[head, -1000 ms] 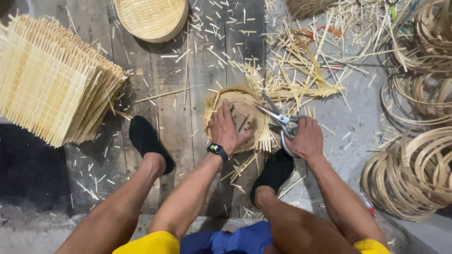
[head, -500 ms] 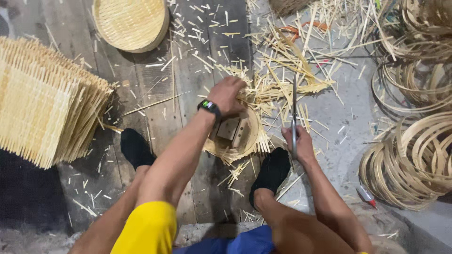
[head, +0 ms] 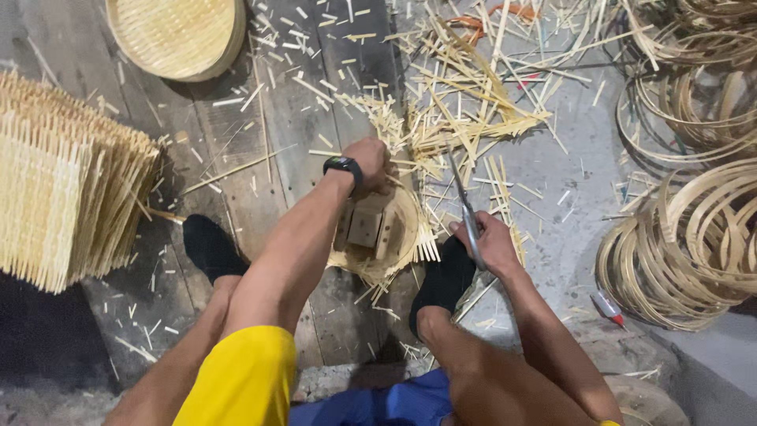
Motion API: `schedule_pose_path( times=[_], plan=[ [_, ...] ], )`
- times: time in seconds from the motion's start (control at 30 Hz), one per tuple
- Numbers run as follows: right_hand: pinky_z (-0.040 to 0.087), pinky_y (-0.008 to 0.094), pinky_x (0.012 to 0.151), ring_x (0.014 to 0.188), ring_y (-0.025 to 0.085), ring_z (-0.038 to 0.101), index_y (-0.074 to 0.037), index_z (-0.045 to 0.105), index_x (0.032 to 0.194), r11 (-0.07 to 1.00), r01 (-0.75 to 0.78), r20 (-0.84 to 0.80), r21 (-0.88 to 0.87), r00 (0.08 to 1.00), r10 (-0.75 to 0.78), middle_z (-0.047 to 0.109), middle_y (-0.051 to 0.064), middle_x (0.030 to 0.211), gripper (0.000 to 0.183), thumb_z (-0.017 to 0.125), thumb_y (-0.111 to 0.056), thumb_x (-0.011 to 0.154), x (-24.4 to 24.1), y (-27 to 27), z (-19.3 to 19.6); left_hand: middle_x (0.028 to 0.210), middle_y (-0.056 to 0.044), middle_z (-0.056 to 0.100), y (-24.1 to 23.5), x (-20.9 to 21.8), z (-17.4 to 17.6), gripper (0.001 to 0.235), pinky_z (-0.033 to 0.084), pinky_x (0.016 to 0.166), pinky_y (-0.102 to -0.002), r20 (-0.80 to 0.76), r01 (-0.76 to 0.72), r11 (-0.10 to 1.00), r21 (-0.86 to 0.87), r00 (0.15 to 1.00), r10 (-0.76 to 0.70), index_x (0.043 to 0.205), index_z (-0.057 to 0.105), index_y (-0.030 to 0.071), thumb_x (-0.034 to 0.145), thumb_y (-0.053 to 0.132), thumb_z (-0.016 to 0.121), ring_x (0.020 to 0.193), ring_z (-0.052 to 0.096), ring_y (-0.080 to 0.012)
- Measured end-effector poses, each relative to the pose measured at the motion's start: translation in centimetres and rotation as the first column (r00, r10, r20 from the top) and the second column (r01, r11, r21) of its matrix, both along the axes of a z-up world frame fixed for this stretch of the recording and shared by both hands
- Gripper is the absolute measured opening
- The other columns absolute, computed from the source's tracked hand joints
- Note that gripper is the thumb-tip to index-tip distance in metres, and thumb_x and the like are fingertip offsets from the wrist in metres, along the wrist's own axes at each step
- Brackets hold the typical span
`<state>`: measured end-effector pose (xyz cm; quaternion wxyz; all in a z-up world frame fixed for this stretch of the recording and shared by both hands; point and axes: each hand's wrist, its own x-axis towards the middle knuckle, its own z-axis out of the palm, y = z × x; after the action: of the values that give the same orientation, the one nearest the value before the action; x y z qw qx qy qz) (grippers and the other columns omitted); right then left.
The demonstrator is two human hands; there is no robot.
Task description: The person places a circular wooden base on a flat bamboo mat, then uses shears to trim the excess bamboo around the base. They repeat this process multiple times, stacking the finished plates.
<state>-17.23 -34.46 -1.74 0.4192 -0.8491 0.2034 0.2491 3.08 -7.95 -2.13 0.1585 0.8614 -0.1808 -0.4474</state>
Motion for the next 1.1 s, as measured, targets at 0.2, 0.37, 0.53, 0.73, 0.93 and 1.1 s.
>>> schedule_pose_path(
  times=[0.2,0.37,0.53,0.73,0.93,1.1],
  plan=[
    [0.049,0.048,0.083,0.099,0.039,0.06,-0.001,0.065,0.112,0.862,-0.3,0.333,-0.408,0.83,0.447,0.064,0.019,0.102,0.054,0.079,-0.04,0.077,1.5,0.7,4.7,0.144,-0.017,0.051,0.7,-6.1,3.1,0.099,0.033,0.113,-0.059,0.612,-0.462,0.862,-0.209,0.626,0.484,0.151,0.047,0.013,0.065,0.037,0.09,0.133,0.048,-0.0349],
    [0.047,0.048,0.087,0.099,0.038,0.056,0.003,0.062,0.106,0.675,-0.42,0.173,-0.606,0.759,0.628,0.059,0.02,0.102,0.06,0.082,-0.043,0.072,3.8,2.7,4.0,0.131,-0.026,0.049,0.3,-16.9,6.8,0.119,0.035,0.105,-0.058,0.517,-0.673,0.691,-0.263,0.507,0.69,0.148,0.031,-0.006,0.063,0.052,0.09,0.123,0.045,-0.043],
    [0.049,0.047,0.083,0.096,0.033,0.059,-0.004,0.064,0.104,0.621,-0.473,0.103,-0.625,0.739,0.666,0.061,0.016,0.101,0.043,0.073,-0.039,0.082,4.4,1.5,1.0,0.131,-0.023,0.052,0.5,-16.9,5.7,0.12,0.038,0.104,-0.054,0.531,-0.622,0.737,-0.265,0.544,0.65,0.15,0.033,-0.003,0.055,0.042,0.091,0.12,0.049,-0.0404],
    [0.052,0.045,0.07,0.083,0.032,0.062,-0.002,0.063,0.092,0.588,-0.381,0.229,-0.714,0.666,0.71,0.061,0.015,0.088,0.04,0.074,-0.039,0.079,5.1,-0.2,-0.2,0.128,-0.019,0.053,1.7,-15.7,5.6,0.118,0.038,0.105,-0.053,0.506,-0.512,0.811,-0.283,0.639,0.58,0.147,0.036,0.001,0.049,0.037,0.092,0.119,0.05,-0.041],
    [0.054,0.046,0.073,0.084,0.03,0.063,-0.006,0.065,0.094,0.59,-0.373,0.249,-0.716,0.654,0.715,0.061,0.013,0.09,0.029,0.072,-0.033,0.084,6.6,0.7,-1.3,0.127,-0.019,0.053,2.7,-14.4,6.8,0.123,0.035,0.106,-0.052,0.468,-0.383,0.868,-0.316,0.733,0.494,0.147,0.035,0.001,0.043,0.032,0.095,0.118,0.05,-0.0408],
    [0.053,0.045,0.071,0.087,0.031,0.063,-0.006,0.066,0.093,0.595,-0.374,0.269,-0.712,0.637,0.722,0.062,0.013,0.091,0.036,0.075,-0.035,0.075,6.6,-1.6,-1.0,0.127,-0.018,0.052,3.1,-13.7,6.9,0.123,0.034,0.104,-0.05,0.446,-0.266,0.93,-0.253,0.821,0.356,0.147,0.034,0.003,0.045,0.033,0.097,0.117,0.05,-0.039]
  ],
)
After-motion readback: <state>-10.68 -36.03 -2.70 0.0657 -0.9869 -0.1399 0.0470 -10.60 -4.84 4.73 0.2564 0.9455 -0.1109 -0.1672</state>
